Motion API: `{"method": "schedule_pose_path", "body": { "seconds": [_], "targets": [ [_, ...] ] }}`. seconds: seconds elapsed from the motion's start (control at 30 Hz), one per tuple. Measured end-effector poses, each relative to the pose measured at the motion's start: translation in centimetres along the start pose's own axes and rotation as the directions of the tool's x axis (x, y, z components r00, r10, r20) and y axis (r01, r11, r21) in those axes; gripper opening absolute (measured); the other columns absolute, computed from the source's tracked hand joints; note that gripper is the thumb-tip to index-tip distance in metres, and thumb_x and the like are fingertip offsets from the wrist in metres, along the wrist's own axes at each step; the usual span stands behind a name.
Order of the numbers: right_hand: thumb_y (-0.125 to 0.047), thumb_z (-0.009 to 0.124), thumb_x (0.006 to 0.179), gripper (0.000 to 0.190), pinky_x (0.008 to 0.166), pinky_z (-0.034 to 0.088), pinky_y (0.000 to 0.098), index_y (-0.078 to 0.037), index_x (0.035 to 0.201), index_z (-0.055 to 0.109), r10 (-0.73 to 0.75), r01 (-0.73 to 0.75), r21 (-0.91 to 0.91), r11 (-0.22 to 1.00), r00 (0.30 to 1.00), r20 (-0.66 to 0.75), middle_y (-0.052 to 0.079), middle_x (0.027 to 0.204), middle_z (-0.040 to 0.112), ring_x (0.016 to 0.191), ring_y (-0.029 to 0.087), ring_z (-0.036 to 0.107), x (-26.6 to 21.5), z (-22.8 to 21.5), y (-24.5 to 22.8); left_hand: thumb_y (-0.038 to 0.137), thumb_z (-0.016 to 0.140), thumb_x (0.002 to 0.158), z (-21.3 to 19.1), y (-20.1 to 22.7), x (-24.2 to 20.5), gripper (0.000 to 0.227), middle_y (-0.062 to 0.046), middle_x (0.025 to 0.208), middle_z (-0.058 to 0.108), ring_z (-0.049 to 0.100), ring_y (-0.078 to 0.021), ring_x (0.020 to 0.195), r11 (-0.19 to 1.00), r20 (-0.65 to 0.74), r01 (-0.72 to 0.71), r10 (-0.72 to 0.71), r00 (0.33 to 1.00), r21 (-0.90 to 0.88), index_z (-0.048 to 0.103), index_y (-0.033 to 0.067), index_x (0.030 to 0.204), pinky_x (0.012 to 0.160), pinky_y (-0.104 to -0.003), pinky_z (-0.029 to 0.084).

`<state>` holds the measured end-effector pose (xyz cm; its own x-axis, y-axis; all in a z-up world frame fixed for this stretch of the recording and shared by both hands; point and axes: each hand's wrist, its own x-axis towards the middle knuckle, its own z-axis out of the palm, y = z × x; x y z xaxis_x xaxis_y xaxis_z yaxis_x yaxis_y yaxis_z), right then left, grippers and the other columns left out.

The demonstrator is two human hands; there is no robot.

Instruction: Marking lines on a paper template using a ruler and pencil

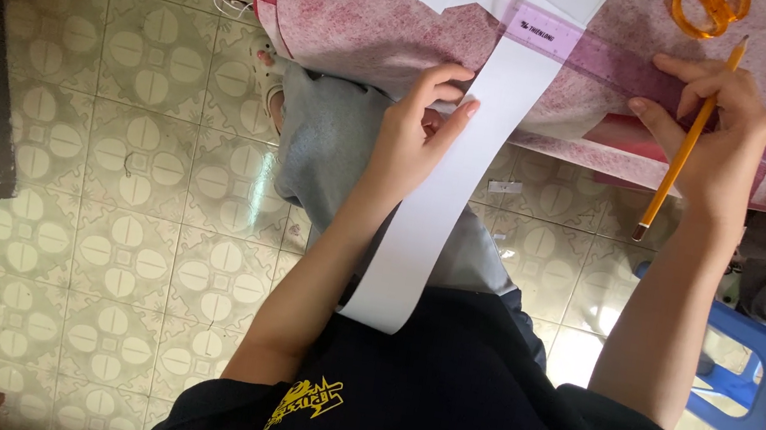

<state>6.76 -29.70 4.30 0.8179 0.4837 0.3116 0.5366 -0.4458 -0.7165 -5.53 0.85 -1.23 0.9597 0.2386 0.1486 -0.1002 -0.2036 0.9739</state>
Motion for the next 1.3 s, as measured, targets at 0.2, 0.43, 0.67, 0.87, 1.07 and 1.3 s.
{"method": "schedule_pose_path", "body": {
  "seconds": [0.2, 0.43, 0.67, 0.87, 1.07, 1.3],
  "targets": [
    [0.015, 0.096, 0.101, 0.048, 0.118, 0.046, 0.0493, 0.002, 0.100, 0.049, 0.018, -0.018, 0.006, 1.000, 0.999, 0.029, 0.035, 0.142, 0.073, 0.140, 0.040, 0.061, 0.2, -0.2, -1.1, 0.029, 0.070, 0.108, 0.1, 0.7, 0.3, 0.023, -0.002, 0.106, 0.076, 0.047, -0.0049, 0.060, 0.992, -0.074, 0.082, -0.089, 0.993, -0.093, 0.065, 0.0192, 0.129, 0.061, -0.020, 0.043],
    [0.016, 0.097, 0.104, 0.049, 0.111, 0.045, 0.0489, 0.004, 0.099, 0.049, 0.035, -0.035, -0.020, 0.999, 0.999, 0.029, 0.034, 0.144, 0.076, 0.130, 0.037, 0.055, -0.3, -0.3, -0.2, 0.027, 0.070, 0.108, 0.6, 0.7, 0.7, 0.021, -0.005, 0.104, 0.075, 0.051, -0.0025, 0.068, 0.990, -0.197, 0.054, -0.078, 0.977, -0.127, 0.066, 0.0149, 0.124, 0.057, -0.019, 0.038],
    [0.017, 0.095, 0.106, 0.050, 0.118, 0.040, 0.0507, -0.001, 0.098, 0.049, -0.017, 0.017, -0.024, 1.000, 1.000, -0.002, 0.032, 0.144, 0.079, 0.126, 0.039, 0.061, -0.8, -0.1, 1.6, 0.024, 0.069, 0.109, 1.1, -0.4, 0.7, 0.013, 0.000, 0.111, 0.071, 0.066, -0.0055, 0.099, 0.980, -0.286, 0.024, -0.081, 0.955, -0.197, 0.070, 0.0134, 0.117, 0.071, -0.021, 0.052],
    [0.026, 0.092, 0.107, 0.050, 0.115, 0.043, 0.0506, 0.003, 0.102, 0.047, -0.012, 0.012, 0.016, 1.000, 1.000, -0.017, 0.036, 0.141, 0.077, 0.132, 0.041, 0.064, -0.7, -0.1, 0.4, 0.021, 0.069, 0.110, 0.9, -0.3, 0.4, 0.012, 0.004, 0.114, 0.075, 0.033, -0.0002, 0.059, 0.978, -0.355, -0.005, -0.071, 0.932, -0.207, 0.074, 0.0135, 0.118, 0.054, -0.020, 0.023],
    [0.025, 0.091, 0.108, 0.052, 0.115, 0.043, 0.0459, 0.001, 0.102, 0.045, 0.017, -0.015, 0.071, 0.997, 1.000, -0.021, 0.033, 0.138, 0.077, 0.134, 0.040, 0.071, -0.9, 0.0, 1.8, 0.014, 0.068, 0.114, 0.6, -2.0, 0.2, 0.016, -0.002, 0.129, 0.077, 0.068, -0.0039, 0.099, 0.951, -0.496, -0.138, -0.018, 0.868, -0.277, 0.076, 0.0113, 0.128, 0.068, -0.019, 0.044],
    [0.026, 0.087, 0.109, 0.049, 0.109, 0.047, 0.0436, 0.003, 0.103, 0.044, 0.030, -0.030, 0.112, 0.993, 1.000, 0.003, 0.037, 0.140, 0.075, 0.139, 0.041, 0.072, -0.9, 0.0, 1.9, 0.011, 0.068, 0.114, -0.5, -1.9, 0.3, 0.023, -0.008, 0.138, 0.076, 0.070, -0.0137, 0.133, 0.936, -0.554, -0.198, 0.004, 0.832, -0.291, 0.075, 0.0043, 0.135, 0.104, -0.023, 0.061]
  ]
}}
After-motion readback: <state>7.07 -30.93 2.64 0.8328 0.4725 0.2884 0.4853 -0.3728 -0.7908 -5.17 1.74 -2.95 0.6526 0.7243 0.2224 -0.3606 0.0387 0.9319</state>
